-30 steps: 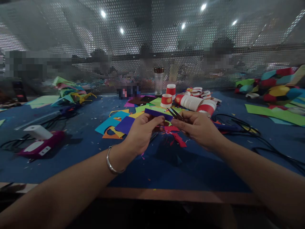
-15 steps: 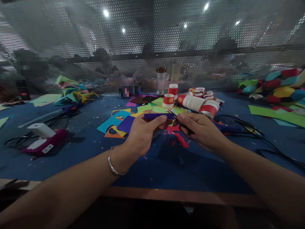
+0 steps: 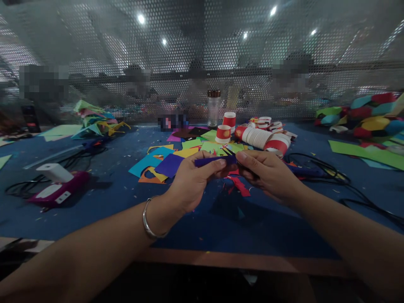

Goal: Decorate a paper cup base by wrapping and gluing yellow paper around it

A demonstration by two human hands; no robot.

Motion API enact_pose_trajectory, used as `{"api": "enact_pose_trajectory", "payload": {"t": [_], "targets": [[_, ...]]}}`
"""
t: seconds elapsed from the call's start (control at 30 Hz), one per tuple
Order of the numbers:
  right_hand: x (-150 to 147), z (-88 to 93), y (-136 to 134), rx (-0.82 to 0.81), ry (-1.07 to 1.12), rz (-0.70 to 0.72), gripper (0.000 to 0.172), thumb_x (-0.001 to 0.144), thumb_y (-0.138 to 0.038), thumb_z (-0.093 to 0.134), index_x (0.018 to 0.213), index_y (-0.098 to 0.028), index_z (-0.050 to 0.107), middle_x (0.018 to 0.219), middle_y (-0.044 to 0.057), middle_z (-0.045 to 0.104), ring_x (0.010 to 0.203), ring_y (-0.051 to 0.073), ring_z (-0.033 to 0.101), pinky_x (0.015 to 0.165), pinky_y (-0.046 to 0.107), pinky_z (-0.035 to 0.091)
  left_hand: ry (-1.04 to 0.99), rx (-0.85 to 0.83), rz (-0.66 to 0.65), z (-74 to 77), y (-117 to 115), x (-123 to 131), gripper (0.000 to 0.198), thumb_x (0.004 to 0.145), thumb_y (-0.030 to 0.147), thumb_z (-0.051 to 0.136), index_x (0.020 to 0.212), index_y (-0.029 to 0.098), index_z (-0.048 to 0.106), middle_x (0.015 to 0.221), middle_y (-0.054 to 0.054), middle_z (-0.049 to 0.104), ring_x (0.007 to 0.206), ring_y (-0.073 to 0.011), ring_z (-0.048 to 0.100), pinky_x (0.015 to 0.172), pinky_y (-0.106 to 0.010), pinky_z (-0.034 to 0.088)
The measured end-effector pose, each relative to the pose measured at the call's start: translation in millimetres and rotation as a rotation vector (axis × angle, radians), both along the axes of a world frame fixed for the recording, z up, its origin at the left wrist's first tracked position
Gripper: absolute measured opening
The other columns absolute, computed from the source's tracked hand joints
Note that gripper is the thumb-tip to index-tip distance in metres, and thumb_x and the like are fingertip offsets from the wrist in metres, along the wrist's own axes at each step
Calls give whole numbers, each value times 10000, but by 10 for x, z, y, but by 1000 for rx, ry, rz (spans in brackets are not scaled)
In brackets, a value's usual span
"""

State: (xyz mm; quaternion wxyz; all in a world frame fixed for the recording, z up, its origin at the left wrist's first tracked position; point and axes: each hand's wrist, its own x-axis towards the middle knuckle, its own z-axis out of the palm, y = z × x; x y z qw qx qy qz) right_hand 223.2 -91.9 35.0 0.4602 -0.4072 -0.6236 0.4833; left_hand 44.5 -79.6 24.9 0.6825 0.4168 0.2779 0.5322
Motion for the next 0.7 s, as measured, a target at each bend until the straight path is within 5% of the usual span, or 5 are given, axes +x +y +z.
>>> {"api": "enact_pose_trajectory", "payload": {"t": [0.2, 0.5, 0.7], "targets": [[4, 15, -5, -11, -11, -5, 583, 807, -724, 743, 660, -215, 501, 516, -111, 332, 429, 37, 193, 375, 226, 114, 9, -12, -55, 3, 20, -18, 285, 651, 184, 909, 764, 155, 649, 788, -25, 762, 826, -181, 772, 814, -307, 589], [-4, 65, -20, 6, -38, 4, 594, 793, -711, 766, 616, -207, 506, 496, -100, 348, 429, 34, 215, 369, 216, 121, 67, 118, -27, 12, 58, -60, 281, 679, 207, 898, 792, 157, 646, 672, 11, 690, 608, -92, 618, 623, -233, 498], [-2, 67, -15, -14, -54, 5, 580, 784, -720, 767, 643, -190, 578, 493, -106, 338, 423, 35, 216, 373, 220, 123, 94, 151, -6, 23, 63, -86, 293, 666, 212, 900, 793, 174, 638, 668, 43, 671, 587, -89, 639, 612, -228, 536]]}}
